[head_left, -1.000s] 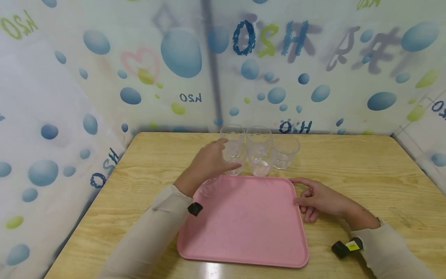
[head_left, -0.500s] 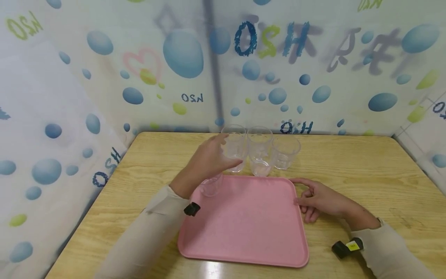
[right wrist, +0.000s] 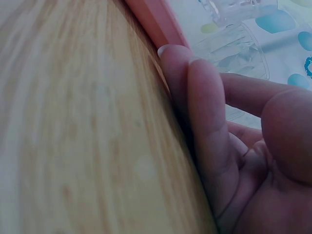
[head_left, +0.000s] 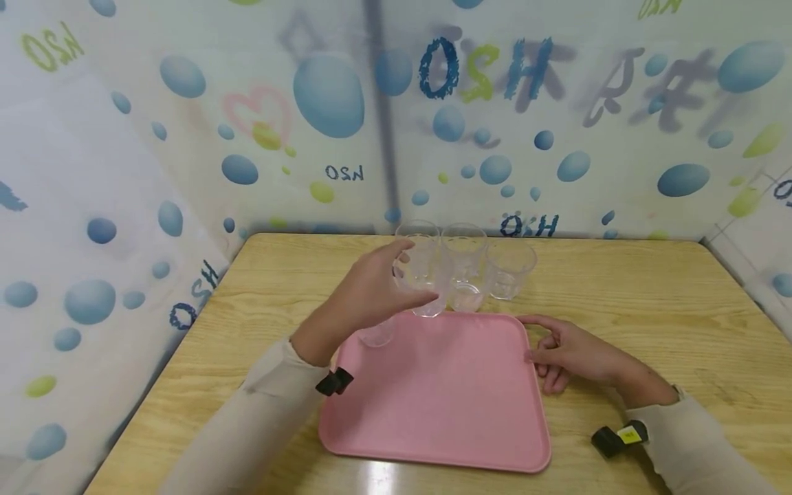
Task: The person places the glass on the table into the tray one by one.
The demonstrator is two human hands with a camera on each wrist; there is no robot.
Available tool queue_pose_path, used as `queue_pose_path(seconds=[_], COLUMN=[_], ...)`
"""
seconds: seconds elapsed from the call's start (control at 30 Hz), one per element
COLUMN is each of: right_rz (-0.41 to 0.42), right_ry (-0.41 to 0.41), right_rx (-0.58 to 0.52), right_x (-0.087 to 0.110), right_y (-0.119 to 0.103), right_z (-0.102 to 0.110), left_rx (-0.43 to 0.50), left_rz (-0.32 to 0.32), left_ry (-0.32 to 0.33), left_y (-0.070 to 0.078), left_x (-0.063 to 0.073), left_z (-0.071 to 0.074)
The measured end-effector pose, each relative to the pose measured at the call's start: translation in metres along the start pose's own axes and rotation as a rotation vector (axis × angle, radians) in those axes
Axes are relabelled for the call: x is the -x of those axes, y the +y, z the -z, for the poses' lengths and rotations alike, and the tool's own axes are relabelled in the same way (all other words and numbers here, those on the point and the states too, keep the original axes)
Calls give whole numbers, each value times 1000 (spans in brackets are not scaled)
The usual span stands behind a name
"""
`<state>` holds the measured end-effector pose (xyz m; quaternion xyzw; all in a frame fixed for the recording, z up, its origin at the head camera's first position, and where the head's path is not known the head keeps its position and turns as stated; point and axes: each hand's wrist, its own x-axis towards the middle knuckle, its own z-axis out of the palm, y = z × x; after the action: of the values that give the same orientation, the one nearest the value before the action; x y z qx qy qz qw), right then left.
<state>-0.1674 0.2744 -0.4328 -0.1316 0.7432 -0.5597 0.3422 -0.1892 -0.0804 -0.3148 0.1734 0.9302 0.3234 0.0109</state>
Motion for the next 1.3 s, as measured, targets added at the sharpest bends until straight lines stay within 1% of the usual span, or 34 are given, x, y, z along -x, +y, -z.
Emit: queue_pose_path(seconds=[0.13, 0.23, 0.43, 0.57, 0.77, 1.07, 1.2, 1.3], right_rz=[-3, -5, -5, 0, 0, -16, -18, -18], right_ry=[6, 9, 13, 9, 6, 16, 20, 18], right_rx=[0, -2, 6, 6, 5, 6, 8, 9], right_x=[0, 0, 0, 1, 1, 0, 0, 1], right_y=[1, 0, 0, -1, -1, -1, -1, -2], right_z=[0, 0, 0, 0, 0, -1, -1, -1], left_rx=[-48, -64, 6, 20, 6, -3, -19, -26], left_rz=[-27, -38, -23, -43, -68, -97, -96, -73], left_ry=[7, 7, -27, -38, -52, -76, -72, -76], left_y=[6, 9, 13, 13, 10, 1, -5, -9], left_x=[7, 13, 28, 38, 54, 77, 84, 90], left_z=[2, 3, 5, 6, 9, 12, 13, 15])
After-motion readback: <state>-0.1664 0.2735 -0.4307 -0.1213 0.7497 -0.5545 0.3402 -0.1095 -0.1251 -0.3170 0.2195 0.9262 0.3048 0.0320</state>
